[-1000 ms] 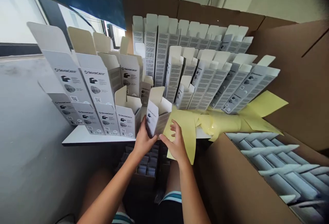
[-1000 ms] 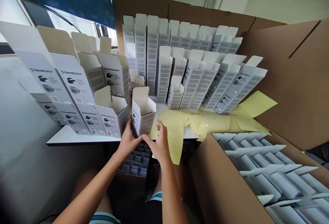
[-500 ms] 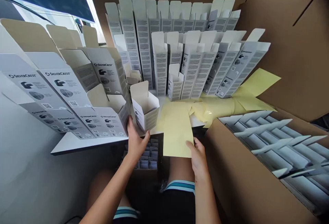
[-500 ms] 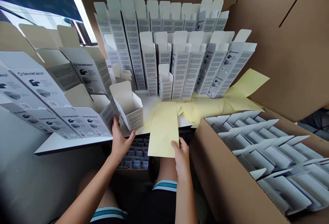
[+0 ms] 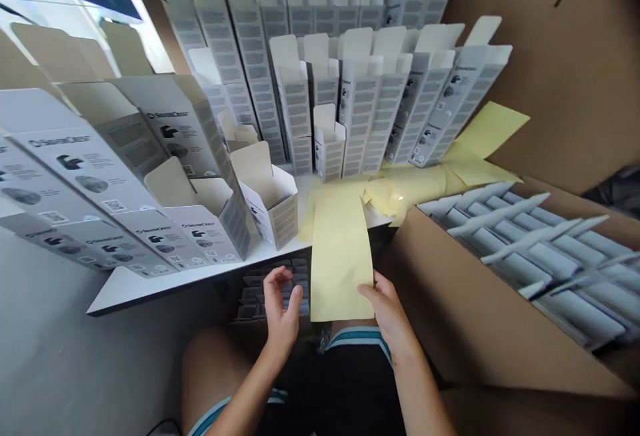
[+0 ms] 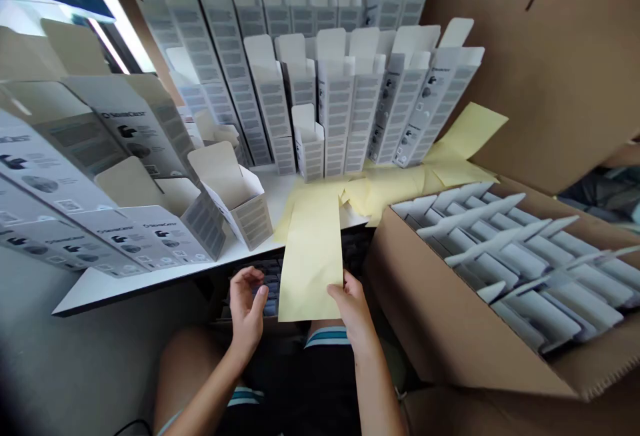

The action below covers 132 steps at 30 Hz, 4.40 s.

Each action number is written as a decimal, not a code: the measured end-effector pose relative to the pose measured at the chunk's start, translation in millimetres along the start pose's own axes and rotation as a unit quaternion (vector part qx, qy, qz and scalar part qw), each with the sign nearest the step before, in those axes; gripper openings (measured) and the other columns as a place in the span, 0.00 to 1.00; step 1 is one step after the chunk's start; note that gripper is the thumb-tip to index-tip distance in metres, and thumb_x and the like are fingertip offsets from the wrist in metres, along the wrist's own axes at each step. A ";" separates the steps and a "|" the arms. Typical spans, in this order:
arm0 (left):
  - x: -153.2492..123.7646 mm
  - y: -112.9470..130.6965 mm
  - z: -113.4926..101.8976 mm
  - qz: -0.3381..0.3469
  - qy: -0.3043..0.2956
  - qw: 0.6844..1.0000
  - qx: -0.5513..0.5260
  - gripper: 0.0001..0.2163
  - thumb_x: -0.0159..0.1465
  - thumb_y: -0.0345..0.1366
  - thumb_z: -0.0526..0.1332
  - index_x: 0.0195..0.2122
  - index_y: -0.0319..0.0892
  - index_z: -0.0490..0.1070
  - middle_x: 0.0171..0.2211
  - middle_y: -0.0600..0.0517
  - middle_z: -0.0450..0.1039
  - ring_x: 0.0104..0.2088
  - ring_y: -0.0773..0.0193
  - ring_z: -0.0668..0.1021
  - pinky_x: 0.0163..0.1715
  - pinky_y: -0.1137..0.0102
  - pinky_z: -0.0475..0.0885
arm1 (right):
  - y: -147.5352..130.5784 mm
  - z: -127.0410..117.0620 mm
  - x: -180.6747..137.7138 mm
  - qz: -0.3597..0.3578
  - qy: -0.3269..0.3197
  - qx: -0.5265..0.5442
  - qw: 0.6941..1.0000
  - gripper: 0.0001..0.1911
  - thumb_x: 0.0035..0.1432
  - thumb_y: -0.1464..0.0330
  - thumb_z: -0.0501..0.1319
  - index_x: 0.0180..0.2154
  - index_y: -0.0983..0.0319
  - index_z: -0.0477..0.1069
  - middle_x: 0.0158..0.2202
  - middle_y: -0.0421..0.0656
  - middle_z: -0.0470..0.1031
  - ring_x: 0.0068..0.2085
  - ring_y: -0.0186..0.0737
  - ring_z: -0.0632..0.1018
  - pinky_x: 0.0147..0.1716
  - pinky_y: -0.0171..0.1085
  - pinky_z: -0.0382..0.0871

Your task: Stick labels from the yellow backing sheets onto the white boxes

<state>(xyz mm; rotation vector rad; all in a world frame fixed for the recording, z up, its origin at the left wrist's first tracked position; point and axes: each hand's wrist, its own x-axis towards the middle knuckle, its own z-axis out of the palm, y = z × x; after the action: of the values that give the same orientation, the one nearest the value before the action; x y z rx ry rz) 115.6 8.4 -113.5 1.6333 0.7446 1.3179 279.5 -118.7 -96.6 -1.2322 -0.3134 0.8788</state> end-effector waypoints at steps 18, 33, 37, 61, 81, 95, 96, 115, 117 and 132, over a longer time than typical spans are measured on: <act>-48.6 35.5 -48.5 -0.401 -0.292 0.838 -0.229 0.24 0.63 0.46 0.68 0.55 0.38 0.68 0.39 0.43 0.82 0.33 0.53 0.85 0.33 0.63 0.80 | 10.4 16.5 -81.9 0.068 -0.055 -0.119 0.989 0.20 0.50 0.52 0.71 0.27 0.63 0.78 0.27 0.45 0.81 0.29 0.45 0.79 0.29 0.38 0.71; -32.9 85.5 -45.3 0.172 -0.262 0.938 0.150 0.09 0.66 0.34 0.67 0.47 0.44 0.76 0.36 0.50 0.75 0.34 0.62 0.76 0.35 0.65 0.65 | -4.0 23.6 -93.6 -0.136 -0.155 -0.234 0.950 0.13 0.63 0.62 0.62 0.29 0.60 0.79 0.25 0.41 0.78 0.25 0.38 0.76 0.24 0.33 0.67; -33.4 90.9 -44.4 0.180 -0.267 0.938 0.129 0.09 0.63 0.30 0.69 0.45 0.42 0.77 0.36 0.50 0.77 0.31 0.64 0.76 0.30 0.68 0.67 | -14.8 23.0 -95.6 -0.175 -0.189 -0.281 0.924 0.16 0.64 0.65 0.61 0.24 0.61 0.74 0.20 0.39 0.72 0.22 0.33 0.71 0.22 0.32 0.62; -62.9 117.5 -104.8 0.164 -0.271 0.933 0.170 0.04 0.66 0.28 0.62 0.35 0.42 0.73 0.29 0.53 0.80 0.27 0.66 0.79 0.25 0.71 0.67 | -10.2 57.6 -135.2 -0.195 -0.310 -0.366 0.856 0.18 0.67 0.67 0.57 0.23 0.60 0.67 0.21 0.37 0.68 0.22 0.31 0.68 0.23 0.33 0.59; -65.1 74.4 -58.8 -0.147 -0.142 0.971 -0.127 0.16 0.69 0.43 0.62 0.27 0.39 0.75 0.27 0.50 0.73 0.28 0.65 0.74 0.30 0.73 0.67 | -84.6 6.6 33.5 -0.321 0.132 -0.084 0.934 0.20 0.43 0.54 0.70 0.34 0.61 0.78 0.38 0.46 0.83 0.41 0.49 0.83 0.46 0.49 0.77; -55.6 47.1 -30.7 -0.134 -0.154 0.975 -0.086 0.22 0.68 0.52 0.60 0.26 0.38 0.75 0.27 0.47 0.74 0.29 0.62 0.74 0.32 0.71 0.67 | -95.7 39.0 121.9 -0.184 0.115 -0.524 0.824 0.25 0.52 0.64 0.65 0.54 0.58 0.74 0.46 0.50 0.71 0.48 0.58 0.77 0.52 0.55 0.67; -50.6 49.8 -30.1 -0.129 -0.149 0.977 -0.084 0.21 0.68 0.51 0.60 0.27 0.38 0.75 0.27 0.47 0.74 0.30 0.62 0.74 0.33 0.71 0.67 | -94.2 40.7 120.6 -0.179 0.109 -0.546 0.811 0.21 0.54 0.64 0.63 0.51 0.58 0.76 0.46 0.51 0.69 0.47 0.58 0.77 0.51 0.55 0.67; 38.0 80.8 -11.0 0.166 -0.129 0.973 0.099 0.08 0.69 0.30 0.60 0.35 0.40 0.78 0.29 0.48 0.77 0.29 0.64 0.77 0.30 0.73 0.70 | -50.3 61.7 -0.9 -0.315 -0.197 -0.283 0.884 0.09 0.65 0.62 0.62 0.34 0.58 0.75 0.30 0.40 0.73 0.30 0.36 0.73 0.29 0.32 0.67; 42.4 80.3 -14.5 0.192 -0.155 0.965 0.087 0.06 0.69 0.32 0.60 0.39 0.41 0.78 0.32 0.48 0.78 0.30 0.64 0.78 0.32 0.72 0.71 | -48.4 63.2 0.3 -0.328 -0.181 -0.255 0.892 0.11 0.65 0.64 0.61 0.30 0.59 0.74 0.27 0.40 0.72 0.30 0.36 0.73 0.28 0.32 0.67; 99.5 23.7 -7.4 0.006 -0.038 0.980 0.193 0.46 0.62 0.37 0.68 0.71 0.40 0.36 0.68 0.31 0.54 0.68 0.41 0.62 0.66 0.46 0.59 | -26.7 61.2 24.4 -0.349 -0.133 -0.153 0.915 0.08 0.63 0.64 0.64 0.31 0.59 0.74 0.36 0.45 0.76 0.40 0.42 0.79 0.38 0.37 0.75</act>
<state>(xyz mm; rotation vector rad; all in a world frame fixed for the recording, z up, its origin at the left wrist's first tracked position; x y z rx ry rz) 132.2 86.1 -48.7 1.9837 0.9908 1.1614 266.8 -60.9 -57.4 -1.1548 -1.0730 0.3703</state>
